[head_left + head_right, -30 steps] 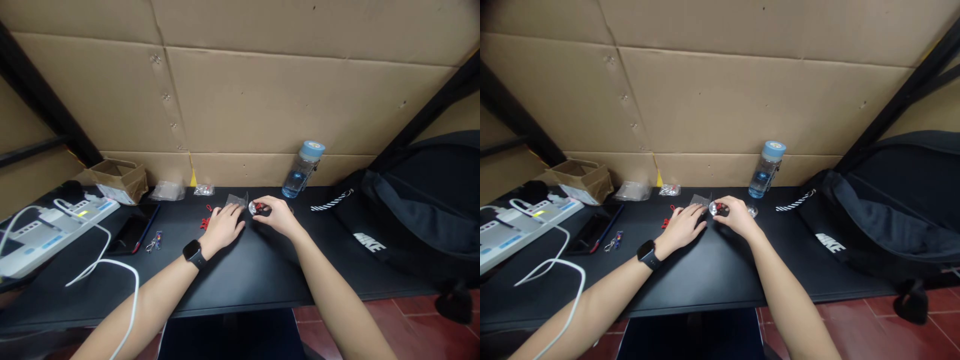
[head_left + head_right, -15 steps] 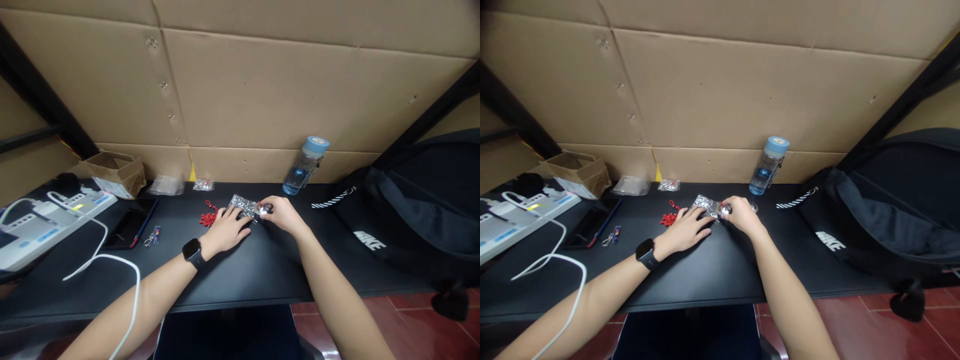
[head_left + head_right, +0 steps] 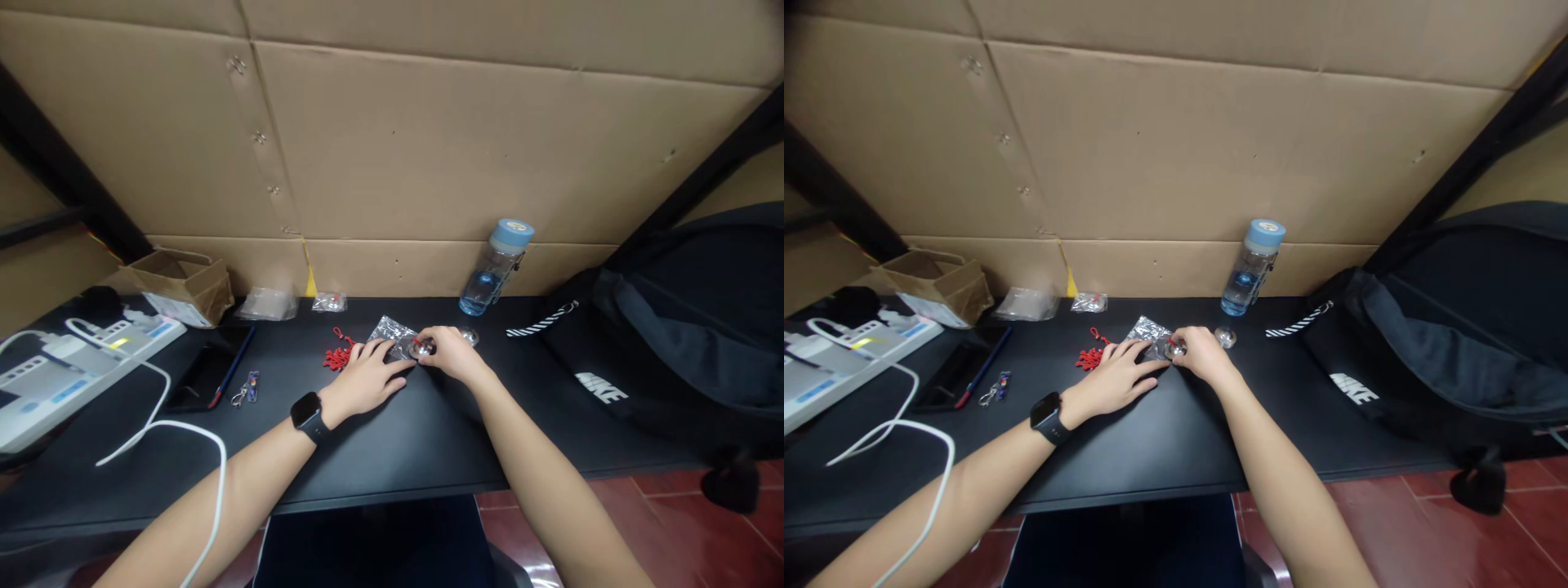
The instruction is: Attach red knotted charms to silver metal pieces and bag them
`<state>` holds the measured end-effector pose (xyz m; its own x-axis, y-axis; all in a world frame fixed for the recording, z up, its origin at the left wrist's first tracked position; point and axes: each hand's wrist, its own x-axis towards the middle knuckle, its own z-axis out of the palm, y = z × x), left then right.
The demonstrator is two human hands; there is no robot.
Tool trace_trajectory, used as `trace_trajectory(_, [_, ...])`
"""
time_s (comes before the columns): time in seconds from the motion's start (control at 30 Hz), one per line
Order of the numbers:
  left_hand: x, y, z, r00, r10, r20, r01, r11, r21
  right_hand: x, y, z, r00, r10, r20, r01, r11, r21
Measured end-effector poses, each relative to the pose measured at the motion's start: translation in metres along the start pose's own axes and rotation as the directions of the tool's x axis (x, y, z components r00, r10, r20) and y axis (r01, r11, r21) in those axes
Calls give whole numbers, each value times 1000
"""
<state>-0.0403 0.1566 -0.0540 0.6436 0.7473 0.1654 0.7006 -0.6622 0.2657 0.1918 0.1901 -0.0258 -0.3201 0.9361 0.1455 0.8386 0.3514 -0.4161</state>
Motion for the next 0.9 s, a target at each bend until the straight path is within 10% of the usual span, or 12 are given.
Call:
trace_trajectory(0.47, [-2,-5,-4,1000,-9,30,10,999,-52,-6,-11,1,999,-28,18,30,991,-132])
trace_trajectory(0.9, [-5,-8,-10,995,21,95,-8,991,-133,-3,-10,1,993,-112,28,108,989,99])
